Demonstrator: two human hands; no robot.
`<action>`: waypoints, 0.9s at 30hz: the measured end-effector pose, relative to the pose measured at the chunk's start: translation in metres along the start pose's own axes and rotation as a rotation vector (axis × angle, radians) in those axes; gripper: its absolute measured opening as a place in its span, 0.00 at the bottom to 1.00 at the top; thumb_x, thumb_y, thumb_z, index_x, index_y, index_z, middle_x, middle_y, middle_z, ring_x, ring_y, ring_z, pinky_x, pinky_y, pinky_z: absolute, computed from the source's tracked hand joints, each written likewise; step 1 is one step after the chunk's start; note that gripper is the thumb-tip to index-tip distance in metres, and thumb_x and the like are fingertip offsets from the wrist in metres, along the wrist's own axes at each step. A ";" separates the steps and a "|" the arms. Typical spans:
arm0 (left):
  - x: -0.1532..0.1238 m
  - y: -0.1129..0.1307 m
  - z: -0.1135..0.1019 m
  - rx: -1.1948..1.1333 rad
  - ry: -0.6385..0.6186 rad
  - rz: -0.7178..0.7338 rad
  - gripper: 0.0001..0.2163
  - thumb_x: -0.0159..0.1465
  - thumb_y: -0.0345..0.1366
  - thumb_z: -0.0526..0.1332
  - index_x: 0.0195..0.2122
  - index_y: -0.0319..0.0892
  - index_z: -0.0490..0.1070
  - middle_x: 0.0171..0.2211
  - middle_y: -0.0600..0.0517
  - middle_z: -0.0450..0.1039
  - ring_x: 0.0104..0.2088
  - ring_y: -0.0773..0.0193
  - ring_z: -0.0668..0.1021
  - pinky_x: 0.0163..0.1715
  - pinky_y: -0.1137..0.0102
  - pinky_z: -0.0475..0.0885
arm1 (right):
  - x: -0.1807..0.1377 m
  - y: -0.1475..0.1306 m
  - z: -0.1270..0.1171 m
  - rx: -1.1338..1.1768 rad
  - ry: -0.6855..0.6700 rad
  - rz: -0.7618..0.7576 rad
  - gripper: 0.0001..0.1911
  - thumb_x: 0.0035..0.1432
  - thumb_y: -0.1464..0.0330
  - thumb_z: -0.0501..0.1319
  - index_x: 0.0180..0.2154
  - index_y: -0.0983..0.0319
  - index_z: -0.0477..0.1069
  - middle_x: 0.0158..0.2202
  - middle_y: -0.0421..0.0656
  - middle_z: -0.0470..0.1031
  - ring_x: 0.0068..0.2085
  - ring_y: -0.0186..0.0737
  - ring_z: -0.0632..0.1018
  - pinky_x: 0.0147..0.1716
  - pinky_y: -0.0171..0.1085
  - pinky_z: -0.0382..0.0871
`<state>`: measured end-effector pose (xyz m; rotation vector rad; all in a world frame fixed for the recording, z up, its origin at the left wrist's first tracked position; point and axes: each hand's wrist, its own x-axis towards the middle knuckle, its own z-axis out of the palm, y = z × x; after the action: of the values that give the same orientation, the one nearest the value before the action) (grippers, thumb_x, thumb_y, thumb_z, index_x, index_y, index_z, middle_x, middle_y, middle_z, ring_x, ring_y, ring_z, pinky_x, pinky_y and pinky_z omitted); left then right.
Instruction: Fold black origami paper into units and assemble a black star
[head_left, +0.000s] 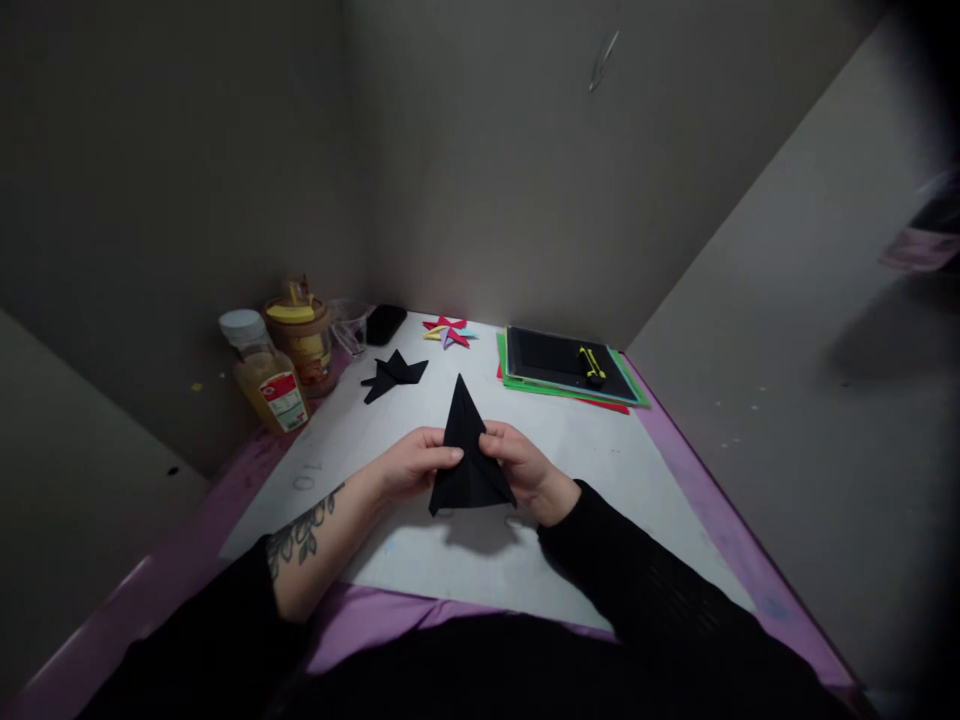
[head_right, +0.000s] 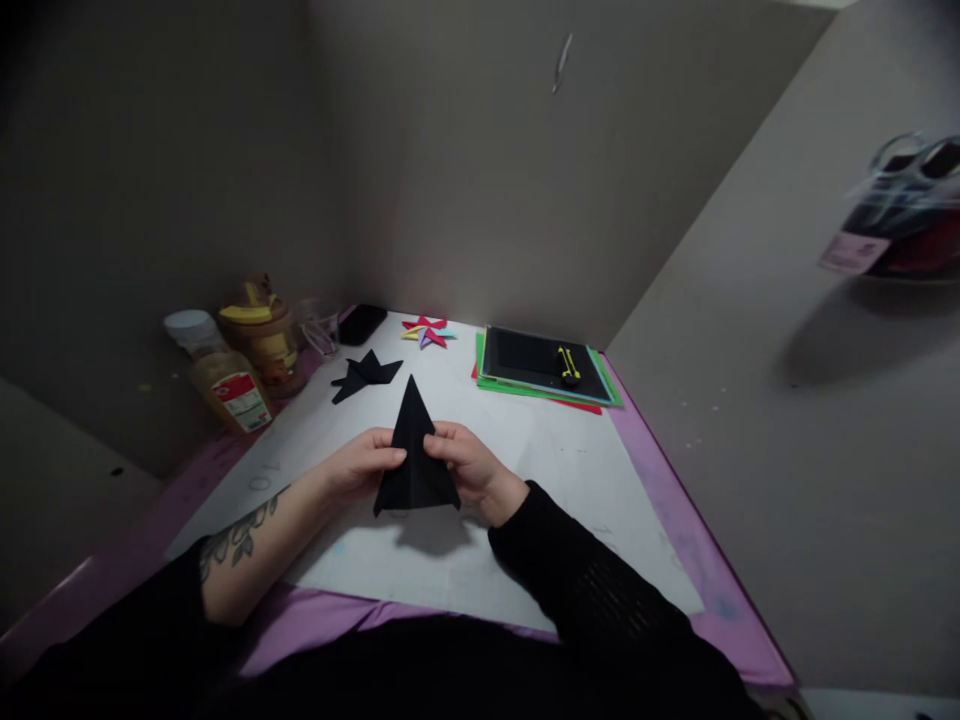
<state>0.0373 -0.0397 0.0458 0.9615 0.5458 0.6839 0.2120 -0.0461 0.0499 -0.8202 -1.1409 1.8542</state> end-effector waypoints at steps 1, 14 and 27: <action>0.000 0.000 -0.001 0.006 -0.006 0.004 0.18 0.47 0.41 0.70 0.34 0.32 0.76 0.28 0.45 0.77 0.27 0.63 0.77 0.31 0.69 0.70 | 0.000 0.001 0.000 -0.001 0.000 -0.002 0.22 0.37 0.53 0.70 0.26 0.63 0.69 0.17 0.37 0.66 0.19 0.31 0.65 0.20 0.33 0.62; 0.004 -0.005 -0.004 0.106 0.135 0.050 0.16 0.47 0.40 0.70 0.33 0.35 0.75 0.28 0.51 0.76 0.27 0.63 0.76 0.30 0.70 0.70 | 0.003 -0.006 0.001 -0.314 0.130 -0.169 0.12 0.46 0.61 0.65 0.24 0.63 0.67 0.21 0.36 0.65 0.22 0.30 0.64 0.22 0.32 0.57; 0.007 -0.003 -0.006 0.412 0.167 0.042 0.13 0.51 0.40 0.66 0.33 0.35 0.74 0.27 0.51 0.75 0.26 0.64 0.75 0.28 0.72 0.69 | 0.015 -0.005 -0.006 -0.404 0.333 -0.334 0.13 0.49 0.61 0.62 0.24 0.60 0.60 0.19 0.33 0.59 0.21 0.31 0.59 0.21 0.32 0.52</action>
<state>0.0390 -0.0325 0.0397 1.3095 0.8367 0.7074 0.2111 -0.0297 0.0502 -1.0437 -1.3556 1.1792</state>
